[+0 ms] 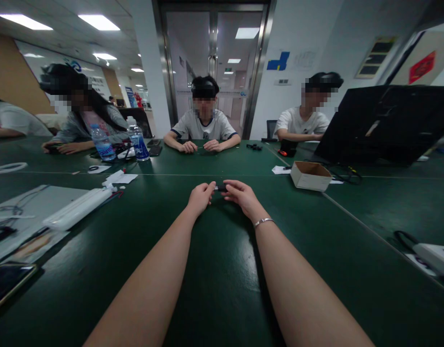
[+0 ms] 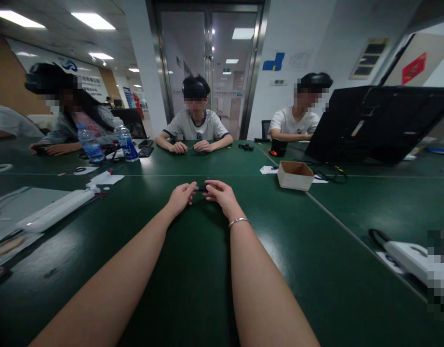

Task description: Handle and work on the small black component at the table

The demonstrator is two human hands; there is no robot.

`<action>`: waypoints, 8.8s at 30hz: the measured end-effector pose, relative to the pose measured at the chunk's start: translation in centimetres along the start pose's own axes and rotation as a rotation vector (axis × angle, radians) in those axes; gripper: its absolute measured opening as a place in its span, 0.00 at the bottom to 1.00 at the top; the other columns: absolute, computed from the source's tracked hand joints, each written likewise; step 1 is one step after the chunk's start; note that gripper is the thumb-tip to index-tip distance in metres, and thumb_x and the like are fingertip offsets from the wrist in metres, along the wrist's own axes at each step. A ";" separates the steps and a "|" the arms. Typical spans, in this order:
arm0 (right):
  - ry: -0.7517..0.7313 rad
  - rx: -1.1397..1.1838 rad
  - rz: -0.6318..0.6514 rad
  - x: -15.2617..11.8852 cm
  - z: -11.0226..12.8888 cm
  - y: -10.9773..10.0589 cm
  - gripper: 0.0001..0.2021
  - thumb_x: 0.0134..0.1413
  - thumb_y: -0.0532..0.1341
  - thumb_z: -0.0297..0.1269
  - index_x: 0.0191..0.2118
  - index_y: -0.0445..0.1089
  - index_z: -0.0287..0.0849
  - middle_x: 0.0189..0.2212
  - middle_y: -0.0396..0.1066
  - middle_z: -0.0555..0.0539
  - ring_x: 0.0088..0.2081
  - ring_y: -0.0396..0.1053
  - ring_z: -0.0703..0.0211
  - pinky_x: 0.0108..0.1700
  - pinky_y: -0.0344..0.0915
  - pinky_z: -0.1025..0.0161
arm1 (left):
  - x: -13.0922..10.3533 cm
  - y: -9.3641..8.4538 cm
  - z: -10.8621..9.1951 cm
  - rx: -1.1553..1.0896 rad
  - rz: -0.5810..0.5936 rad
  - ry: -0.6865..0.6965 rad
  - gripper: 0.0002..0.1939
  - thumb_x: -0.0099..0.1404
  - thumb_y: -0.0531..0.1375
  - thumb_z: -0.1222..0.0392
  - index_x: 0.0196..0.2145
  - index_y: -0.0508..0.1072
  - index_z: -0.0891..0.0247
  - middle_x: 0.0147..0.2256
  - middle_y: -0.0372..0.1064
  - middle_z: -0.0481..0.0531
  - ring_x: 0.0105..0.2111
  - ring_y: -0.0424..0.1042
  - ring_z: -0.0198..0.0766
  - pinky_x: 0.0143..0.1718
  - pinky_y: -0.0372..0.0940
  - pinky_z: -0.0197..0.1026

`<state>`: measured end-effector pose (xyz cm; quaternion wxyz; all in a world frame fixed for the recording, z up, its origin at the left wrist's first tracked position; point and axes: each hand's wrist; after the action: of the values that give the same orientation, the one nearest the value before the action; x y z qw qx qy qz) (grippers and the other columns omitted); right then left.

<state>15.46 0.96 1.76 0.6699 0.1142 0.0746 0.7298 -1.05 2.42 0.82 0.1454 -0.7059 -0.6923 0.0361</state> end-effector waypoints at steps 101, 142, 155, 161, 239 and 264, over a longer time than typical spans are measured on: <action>-0.005 -0.024 0.020 0.1 -0.2 -0.1 0.08 0.53 0.65 0.24 0.40 0.75 0.40 0.33 0.77 0.47 0.31 0.76 0.62 0.30 0.72 0.72 | -0.1 0.0 -0.4 0.060 0.036 -0.027 0.24 0.65 0.52 0.44 0.20 0.66 0.64 0.15 0.59 0.46 0.14 0.58 0.30 0.18 0.56 0.34; -0.134 -0.050 0.076 0.0 0.1 0.0 0.23 0.38 0.70 0.27 0.45 0.70 0.44 0.44 0.74 0.47 0.39 0.73 0.59 0.32 0.71 0.69 | 0.6 -0.2 -0.1 -0.053 0.064 -0.034 0.27 0.62 0.53 0.37 0.19 0.62 0.63 0.17 0.53 0.45 0.15 0.54 0.29 0.16 0.58 0.34; -0.107 -0.015 0.037 0.3 -0.5 -0.4 0.19 0.40 0.69 0.27 0.43 0.71 0.43 0.41 0.74 0.47 0.42 0.73 0.57 0.32 0.73 0.68 | 0.1 0.2 -0.4 -0.116 0.068 -0.054 0.17 0.63 0.52 0.48 0.24 0.66 0.63 0.19 0.60 0.47 0.18 0.60 0.32 0.19 0.60 0.34; -0.092 -0.007 0.031 0.4 -0.6 -0.4 0.18 0.41 0.69 0.25 0.42 0.73 0.43 0.40 0.74 0.46 0.40 0.73 0.58 0.32 0.73 0.69 | 0.1 0.1 -0.1 0.032 0.055 -0.024 0.22 0.66 0.49 0.45 0.22 0.65 0.63 0.18 0.61 0.47 0.16 0.60 0.32 0.19 0.59 0.34; -0.002 0.032 -0.047 0.0 0.1 0.2 0.08 0.49 0.68 0.26 0.37 0.72 0.39 0.27 0.75 0.49 0.25 0.74 0.64 0.27 0.72 0.71 | -0.4 0.0 -1.4 -0.209 0.002 0.038 0.10 0.61 0.58 0.60 0.40 0.70 0.65 0.26 0.65 0.47 0.22 0.63 0.29 0.20 0.58 0.30; -0.004 0.030 -0.035 -0.1 0.2 0.2 0.09 0.49 0.68 0.25 0.37 0.72 0.39 0.27 0.75 0.49 0.26 0.75 0.63 0.27 0.73 0.72 | 0.3 0.0 -0.4 -0.188 0.021 0.006 0.15 0.66 0.52 0.52 0.38 0.70 0.66 0.20 0.61 0.45 0.15 0.56 0.28 0.17 0.53 0.31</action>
<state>15.37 0.88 2.00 0.6809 0.1244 0.0862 0.7166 -0.90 2.67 1.19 0.0800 -0.7239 -0.6846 -0.0296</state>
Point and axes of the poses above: each hand's wrist, its own x-axis towards the middle knuckle, its own y-axis out of the palm, z = x × y
